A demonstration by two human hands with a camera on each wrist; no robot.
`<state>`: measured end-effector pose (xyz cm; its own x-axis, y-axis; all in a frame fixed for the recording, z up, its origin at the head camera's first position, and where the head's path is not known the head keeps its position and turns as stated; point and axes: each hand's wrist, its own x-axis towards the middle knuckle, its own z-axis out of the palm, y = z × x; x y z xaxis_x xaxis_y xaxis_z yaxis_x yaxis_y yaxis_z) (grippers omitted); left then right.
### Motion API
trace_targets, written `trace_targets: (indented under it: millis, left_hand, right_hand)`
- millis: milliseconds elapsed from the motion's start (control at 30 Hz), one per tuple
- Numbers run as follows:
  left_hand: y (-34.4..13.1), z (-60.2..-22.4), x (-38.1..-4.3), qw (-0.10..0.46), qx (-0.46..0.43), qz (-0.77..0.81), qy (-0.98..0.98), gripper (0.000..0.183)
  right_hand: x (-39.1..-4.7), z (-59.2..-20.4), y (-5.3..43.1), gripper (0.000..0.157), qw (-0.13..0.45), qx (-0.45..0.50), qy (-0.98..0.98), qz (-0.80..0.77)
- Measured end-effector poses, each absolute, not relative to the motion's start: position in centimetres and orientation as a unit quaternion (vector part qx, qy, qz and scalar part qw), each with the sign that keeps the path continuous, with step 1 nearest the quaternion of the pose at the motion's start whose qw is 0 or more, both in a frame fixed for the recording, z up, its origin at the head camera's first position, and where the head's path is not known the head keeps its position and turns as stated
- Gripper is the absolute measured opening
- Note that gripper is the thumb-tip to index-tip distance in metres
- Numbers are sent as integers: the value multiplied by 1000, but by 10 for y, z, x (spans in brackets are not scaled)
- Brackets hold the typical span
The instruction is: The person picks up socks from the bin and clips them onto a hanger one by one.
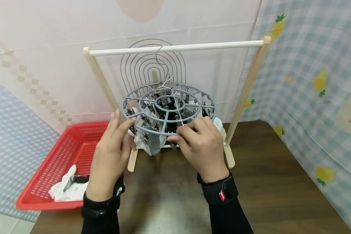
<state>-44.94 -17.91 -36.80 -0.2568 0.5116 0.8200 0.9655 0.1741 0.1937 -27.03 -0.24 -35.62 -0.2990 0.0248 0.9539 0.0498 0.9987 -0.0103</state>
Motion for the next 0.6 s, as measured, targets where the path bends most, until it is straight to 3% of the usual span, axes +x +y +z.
trace_targets:
  millis: [367,500,600]
  left_hand:
    - [-161,-376,-445,367,-508,-423,-654,22]
    - [-159,-379,-447,368,-504,-423,-657,22]
    - [-159,-379,-447,370,-507,-410,-661,27]
  right_hand:
    - [-272,-353,-8,39,597,-38,-801,-16]
    - [-273,-350,-24,31,601,24,-799,7]
    - [-280,-357,-41,20,545,58,-835,52]
